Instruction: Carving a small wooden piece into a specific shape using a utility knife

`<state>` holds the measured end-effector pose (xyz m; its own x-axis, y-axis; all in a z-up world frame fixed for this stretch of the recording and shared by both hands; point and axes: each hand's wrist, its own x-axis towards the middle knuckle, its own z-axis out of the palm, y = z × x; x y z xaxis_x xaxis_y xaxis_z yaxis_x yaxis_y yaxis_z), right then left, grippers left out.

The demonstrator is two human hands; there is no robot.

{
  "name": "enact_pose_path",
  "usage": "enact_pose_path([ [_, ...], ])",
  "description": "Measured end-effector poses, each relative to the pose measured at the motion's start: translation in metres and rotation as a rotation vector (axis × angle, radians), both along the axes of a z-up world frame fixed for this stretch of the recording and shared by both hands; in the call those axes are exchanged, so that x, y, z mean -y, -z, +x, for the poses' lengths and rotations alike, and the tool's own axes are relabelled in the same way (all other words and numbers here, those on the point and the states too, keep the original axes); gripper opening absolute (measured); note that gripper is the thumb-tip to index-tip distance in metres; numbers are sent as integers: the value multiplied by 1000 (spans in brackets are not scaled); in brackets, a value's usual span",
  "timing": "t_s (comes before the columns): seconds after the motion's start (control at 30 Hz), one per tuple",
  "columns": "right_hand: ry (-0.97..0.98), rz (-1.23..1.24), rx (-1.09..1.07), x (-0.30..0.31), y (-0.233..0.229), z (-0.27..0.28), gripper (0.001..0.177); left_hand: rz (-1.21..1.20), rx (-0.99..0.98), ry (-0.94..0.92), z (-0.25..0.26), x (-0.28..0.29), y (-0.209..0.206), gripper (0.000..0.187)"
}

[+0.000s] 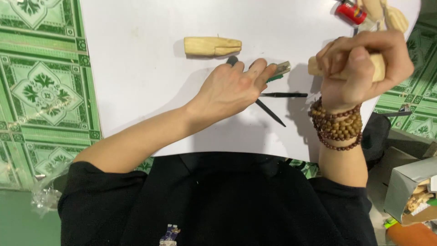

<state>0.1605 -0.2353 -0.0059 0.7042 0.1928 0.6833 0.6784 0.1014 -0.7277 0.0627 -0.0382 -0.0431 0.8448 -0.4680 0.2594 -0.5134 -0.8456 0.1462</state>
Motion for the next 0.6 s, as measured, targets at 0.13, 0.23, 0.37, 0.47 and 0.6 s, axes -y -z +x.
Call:
enact_pose_path([
  [0.13, -26, -5, -97, 15, -4, -12, 33, 19, 0, -9, -1, -1, 0, 32],
  [0.23, 13, 38, -160, 18, 4, -18, 32, 58, 26, 6, -4, 0, -1, 34],
  [0.37, -15, 55, -50, 20, 23, -17, 29, 75, 47, -4, -3, 2, 1, 35],
  [0.47, -20, -38, -111, 11, 39, -21, 30, 65, 32, 0, -3, 3, 5, 38],
  [0.6, -38, -140, 25, 27, 49, -9, 32, -12, -12, -5, -4, 5, 7, 38],
])
